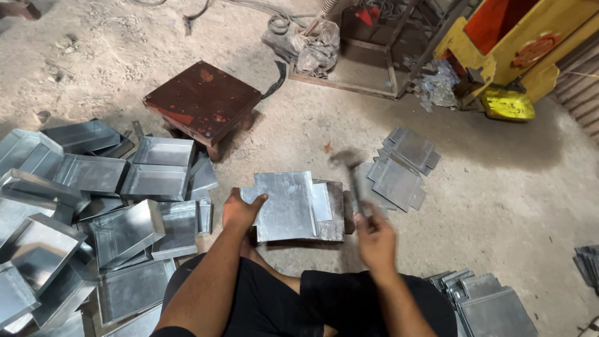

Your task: The person sits on the floor and uses a hammer to strike the edges of rectangular metal sheets placed on a small metal block. They repeatedly pick up sheets, position them, and hammer them before moving them aside.

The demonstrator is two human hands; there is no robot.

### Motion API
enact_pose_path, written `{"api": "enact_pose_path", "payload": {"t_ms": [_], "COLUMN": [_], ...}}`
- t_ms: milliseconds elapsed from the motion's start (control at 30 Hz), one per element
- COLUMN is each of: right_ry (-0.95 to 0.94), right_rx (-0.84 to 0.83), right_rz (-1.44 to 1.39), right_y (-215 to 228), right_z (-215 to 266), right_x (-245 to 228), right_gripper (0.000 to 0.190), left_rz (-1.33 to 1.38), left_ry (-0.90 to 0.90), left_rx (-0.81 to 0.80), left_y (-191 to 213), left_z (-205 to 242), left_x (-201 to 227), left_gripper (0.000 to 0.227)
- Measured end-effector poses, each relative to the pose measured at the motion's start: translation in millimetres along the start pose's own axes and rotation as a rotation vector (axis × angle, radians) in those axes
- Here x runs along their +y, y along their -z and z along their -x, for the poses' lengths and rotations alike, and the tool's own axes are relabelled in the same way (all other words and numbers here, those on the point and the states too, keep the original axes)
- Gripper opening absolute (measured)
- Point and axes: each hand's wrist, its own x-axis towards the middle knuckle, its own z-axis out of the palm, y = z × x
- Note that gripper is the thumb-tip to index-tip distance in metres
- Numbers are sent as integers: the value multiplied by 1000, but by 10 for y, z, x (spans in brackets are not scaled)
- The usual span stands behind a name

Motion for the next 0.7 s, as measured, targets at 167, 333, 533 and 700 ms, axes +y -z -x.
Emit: {"api": "enact_pose_path", "payload": {"t_ms": [167,333,533,700], "right_ry": [540,689,-71,80], "right_rx": [311,388,-189,121], "right_rz": [-485,-639,7,-188], "right_y": [773,428,-249,314], "right_z": [-261,11,286,-162], "right_x": [-696,-257,263,-425], "right_gripper": [29,34,44,40], "left_rz": [-5,-13,13,34], "left_ry": [23,35,3,50], "left_rx": [-13,-31,12,7], "left_y": [13,33,35,10], "left_z": [36,-8,7,-24], "left_x": [-21,39,19,-1], "left_gripper": [92,93,88,89]}}
